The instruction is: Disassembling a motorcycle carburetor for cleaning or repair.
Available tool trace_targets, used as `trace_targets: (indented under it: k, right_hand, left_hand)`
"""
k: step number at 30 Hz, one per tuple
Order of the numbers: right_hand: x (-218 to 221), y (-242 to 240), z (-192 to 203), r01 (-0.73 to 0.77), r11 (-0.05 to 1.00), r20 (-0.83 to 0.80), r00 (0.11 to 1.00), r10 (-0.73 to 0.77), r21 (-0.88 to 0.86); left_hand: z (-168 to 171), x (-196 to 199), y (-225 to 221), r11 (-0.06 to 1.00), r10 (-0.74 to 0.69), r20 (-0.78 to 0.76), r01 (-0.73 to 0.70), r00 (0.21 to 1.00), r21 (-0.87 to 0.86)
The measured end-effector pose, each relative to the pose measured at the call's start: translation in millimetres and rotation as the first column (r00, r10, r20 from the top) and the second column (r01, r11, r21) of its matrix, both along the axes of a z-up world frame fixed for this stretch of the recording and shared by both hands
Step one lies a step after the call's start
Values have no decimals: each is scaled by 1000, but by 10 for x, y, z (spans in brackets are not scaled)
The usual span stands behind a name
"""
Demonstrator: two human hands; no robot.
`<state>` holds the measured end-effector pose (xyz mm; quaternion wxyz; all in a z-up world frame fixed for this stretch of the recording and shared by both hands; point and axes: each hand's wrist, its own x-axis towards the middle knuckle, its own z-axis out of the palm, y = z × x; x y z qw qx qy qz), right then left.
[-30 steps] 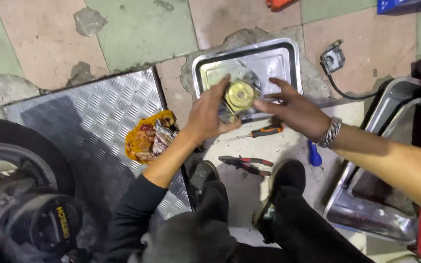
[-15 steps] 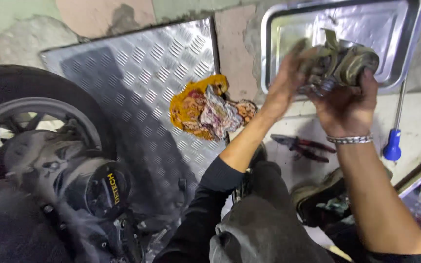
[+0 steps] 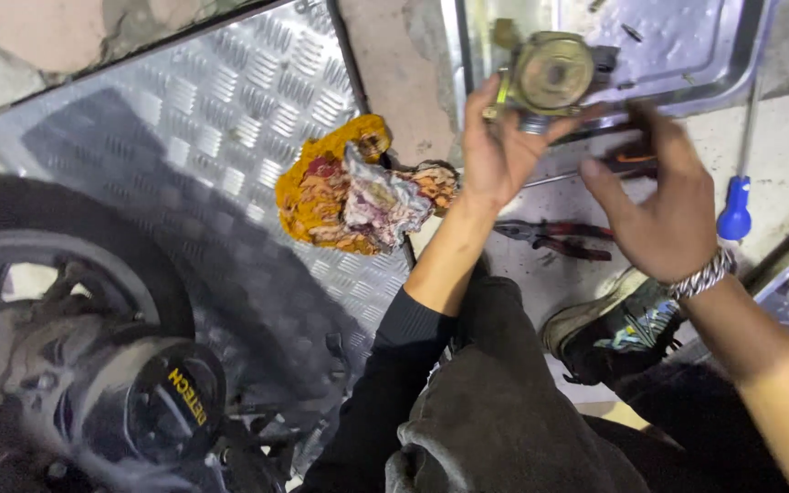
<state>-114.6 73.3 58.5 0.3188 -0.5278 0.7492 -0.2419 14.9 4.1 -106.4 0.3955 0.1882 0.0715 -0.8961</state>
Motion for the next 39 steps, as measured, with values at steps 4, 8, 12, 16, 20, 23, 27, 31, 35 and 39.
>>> trace_targets:
  k: [4,8,12,16,20,23,27,31,35,39]
  right_hand:
    - [-249,644,-222,-102,965,-376,907,189,241]
    - [-428,908,-701,-287,912,-624,665,410,293]
    - [-379,752,-713,-321,933,-687,641,342,164]
    - [-565,738,-600,-287,911,-691,594,413,298]
    - [-1083,1638,-1197,95,944,-814,538,218,315]
    - [-1330,2061,-1444,315,727,-678,683,272,610]
    - [-1237,1997,-1046,349,711,-348,925,-154,611]
    - [-835,2401,-473,404,719,-400,897,-189,566]
    - [48,2323,387,543,759,-398,825,-401,359]
    - [694,2258,596,738,580,-108,644,-757,345]
  left_hand:
    - [107,22,-145,995,48,-45,-52,998,-85]
    - [124,-38,-245,987,65,-99,-78,993,-142]
    - [172,-37,-290,990,6,-69,-16,998,-141]
    - [154,33,-309,992,-52,-173,31,984,-120]
    - [158,9,-332,976,21,-69,-35,997,-213]
    - [193,-32,-364,982,63,-31,-68,998,-178]
    - [169,-67,-396,966,33,-72,-50,997,-255]
    - [-61,-104,-326,981,9,-70,-22,997,-190]
    - [27,-132,-330,976,-2,3,3,1000,-216]
    - [9,-163,-272,995,28,-41,-31,999,-93]
